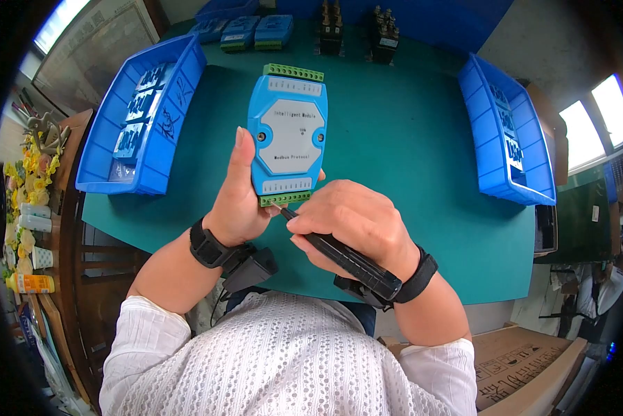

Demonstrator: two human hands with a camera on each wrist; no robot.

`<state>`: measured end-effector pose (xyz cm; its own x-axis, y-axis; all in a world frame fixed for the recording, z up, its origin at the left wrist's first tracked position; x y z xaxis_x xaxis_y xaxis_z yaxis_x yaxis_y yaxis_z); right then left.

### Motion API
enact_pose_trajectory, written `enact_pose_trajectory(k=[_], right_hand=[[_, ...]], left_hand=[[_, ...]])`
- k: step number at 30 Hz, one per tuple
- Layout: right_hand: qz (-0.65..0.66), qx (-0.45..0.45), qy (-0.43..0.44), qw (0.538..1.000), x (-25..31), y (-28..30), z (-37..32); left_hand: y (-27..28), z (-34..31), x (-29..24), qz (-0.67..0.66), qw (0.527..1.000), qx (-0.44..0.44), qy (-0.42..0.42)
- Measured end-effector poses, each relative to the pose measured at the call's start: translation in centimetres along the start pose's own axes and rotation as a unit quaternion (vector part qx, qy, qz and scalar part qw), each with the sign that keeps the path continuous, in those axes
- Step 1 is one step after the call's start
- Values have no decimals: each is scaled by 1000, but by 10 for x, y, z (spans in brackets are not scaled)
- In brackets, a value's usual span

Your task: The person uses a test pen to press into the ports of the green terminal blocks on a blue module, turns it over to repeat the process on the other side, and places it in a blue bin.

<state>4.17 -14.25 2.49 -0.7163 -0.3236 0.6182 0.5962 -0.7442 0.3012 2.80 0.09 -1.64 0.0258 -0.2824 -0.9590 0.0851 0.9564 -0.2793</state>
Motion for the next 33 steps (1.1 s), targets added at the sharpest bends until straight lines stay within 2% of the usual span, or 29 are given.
enact_pose_trajectory(k=[5,14,17,23,29,33], right_hand=[[-10,-2,9,1000,1,0,1],[5,0,10,1000,2,0,1],[-2,1,15,1000,0,-2,0],[3,0,-4,1000,0,-2,-1],[16,-21,-55,998,0,-1,-3],[33,-19,-38,999,-1,-1,-3]], left_hand=[[3,0,1,13,1000,12,0],[-6,1,0,-26,999,-34,14],[-1,0,2,-11,1000,6,1],[-5,0,-1,5,1000,-28,-13],[-4,0,2,19,1000,-16,-5],[-4,-1,2,-1,999,-26,24]])
Point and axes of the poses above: each hand's wrist, its own z-axis towards the middle knuckle, its own y-axis out of the back of the hand, x = y × z, the point moved 3 cm from there along z, towards the middle knuckle, and after that the axes turned 14 degrees about z, right-handed, at the moved point
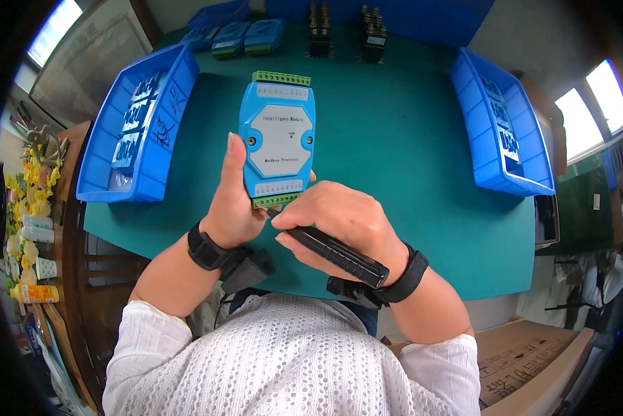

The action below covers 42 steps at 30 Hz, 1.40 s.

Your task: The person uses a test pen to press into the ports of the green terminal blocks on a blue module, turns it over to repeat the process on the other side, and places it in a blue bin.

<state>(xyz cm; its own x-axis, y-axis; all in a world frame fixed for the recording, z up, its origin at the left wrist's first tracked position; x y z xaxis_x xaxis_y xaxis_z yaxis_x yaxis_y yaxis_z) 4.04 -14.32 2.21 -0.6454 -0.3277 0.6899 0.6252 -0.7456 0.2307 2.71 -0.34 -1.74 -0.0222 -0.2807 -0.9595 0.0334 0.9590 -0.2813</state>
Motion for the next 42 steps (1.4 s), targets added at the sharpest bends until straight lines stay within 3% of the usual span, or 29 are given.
enact_pose_trajectory(k=[6,12,17,20,33,42], right_hand=[[91,-62,58,992,1,19,-1],[143,-210,-57,966,-12,33,-12],[146,-230,-81,959,-14,33,-14],[159,-256,-97,949,-15,35,-14],[235,-364,-153,888,-26,52,-15],[251,-381,-134,880,-30,54,-15]], left_hand=[[6,1,-1,-54,997,35,30],[7,1,-2,-109,992,47,49],[6,1,-2,-117,990,63,42],[1,-3,-6,-93,993,30,70],[-4,-4,-1,-90,986,137,37],[-4,-2,1,-97,981,163,40]])
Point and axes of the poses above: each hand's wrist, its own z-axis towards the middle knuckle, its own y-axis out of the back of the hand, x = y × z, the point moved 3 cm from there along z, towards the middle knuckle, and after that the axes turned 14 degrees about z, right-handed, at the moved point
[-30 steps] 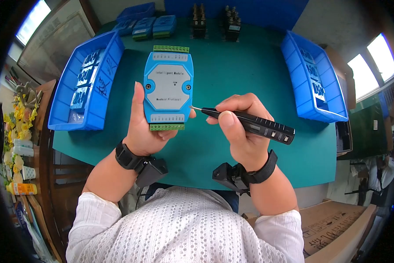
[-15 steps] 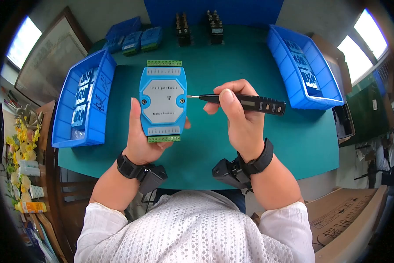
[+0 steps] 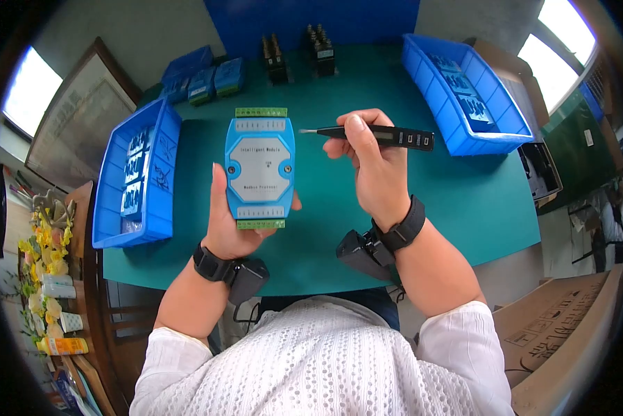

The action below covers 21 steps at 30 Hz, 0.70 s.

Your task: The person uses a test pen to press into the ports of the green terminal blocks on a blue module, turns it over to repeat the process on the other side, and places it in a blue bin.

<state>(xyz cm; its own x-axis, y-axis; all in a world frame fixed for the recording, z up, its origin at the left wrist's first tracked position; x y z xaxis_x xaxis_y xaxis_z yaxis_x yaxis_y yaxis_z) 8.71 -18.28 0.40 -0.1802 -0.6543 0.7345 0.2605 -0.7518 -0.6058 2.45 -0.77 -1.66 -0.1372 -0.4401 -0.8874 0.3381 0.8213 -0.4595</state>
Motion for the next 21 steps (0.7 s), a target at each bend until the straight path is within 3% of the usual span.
enact_pose_trajectory(k=[5,9,12,21], right_hand=[[-10,8,8,1000,-2,0,-1],[-32,32,20,999,-1,-10,-7],[-60,69,37,995,-1,-12,-11],[-65,219,110,967,3,-22,-22]], left_hand=[[5,2,-2,-74,996,-54,13],[11,5,-4,-135,990,-48,-12],[10,3,-8,-171,981,-87,18],[8,-1,-9,-248,967,-53,36]])
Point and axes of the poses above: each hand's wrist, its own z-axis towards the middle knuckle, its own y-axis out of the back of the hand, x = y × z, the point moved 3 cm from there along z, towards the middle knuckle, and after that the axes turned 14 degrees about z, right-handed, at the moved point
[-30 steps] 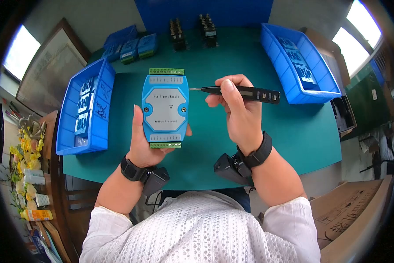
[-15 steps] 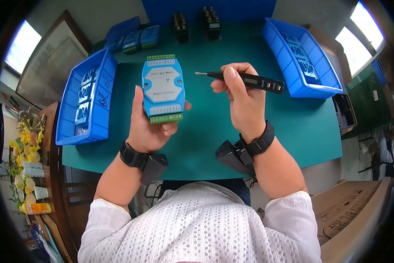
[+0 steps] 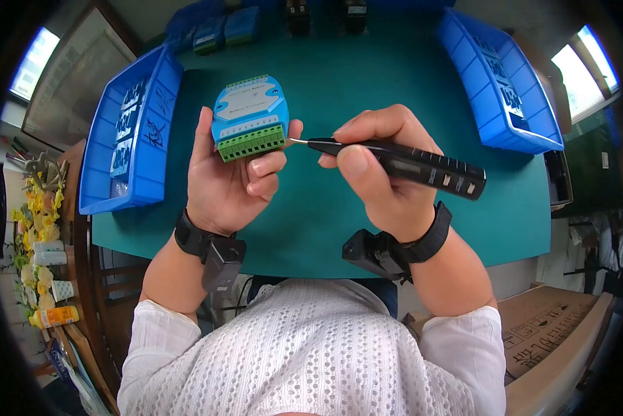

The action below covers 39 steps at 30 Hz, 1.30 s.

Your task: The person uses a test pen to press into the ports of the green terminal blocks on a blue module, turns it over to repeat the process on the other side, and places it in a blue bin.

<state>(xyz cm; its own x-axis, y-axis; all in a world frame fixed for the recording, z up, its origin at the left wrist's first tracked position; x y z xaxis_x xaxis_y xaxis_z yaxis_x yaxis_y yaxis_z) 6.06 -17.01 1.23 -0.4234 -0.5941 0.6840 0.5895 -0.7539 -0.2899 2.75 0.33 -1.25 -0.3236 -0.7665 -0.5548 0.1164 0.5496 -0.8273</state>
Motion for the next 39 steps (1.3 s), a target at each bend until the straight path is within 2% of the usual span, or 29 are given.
enact_pose_trajectory(k=[7,28,31,39], right_hand=[[-93,57,17,994,-1,-5,0],[-207,45,32,977,-5,-2,-1],[-171,40,27,984,-4,-2,-1],[-182,57,39,981,-6,-5,0]], left_hand=[[4,1,1,-26,1000,9,9],[5,1,2,4,1000,-2,-17],[5,1,1,-3,1000,-6,-24],[5,1,3,11,1000,-13,-18]])
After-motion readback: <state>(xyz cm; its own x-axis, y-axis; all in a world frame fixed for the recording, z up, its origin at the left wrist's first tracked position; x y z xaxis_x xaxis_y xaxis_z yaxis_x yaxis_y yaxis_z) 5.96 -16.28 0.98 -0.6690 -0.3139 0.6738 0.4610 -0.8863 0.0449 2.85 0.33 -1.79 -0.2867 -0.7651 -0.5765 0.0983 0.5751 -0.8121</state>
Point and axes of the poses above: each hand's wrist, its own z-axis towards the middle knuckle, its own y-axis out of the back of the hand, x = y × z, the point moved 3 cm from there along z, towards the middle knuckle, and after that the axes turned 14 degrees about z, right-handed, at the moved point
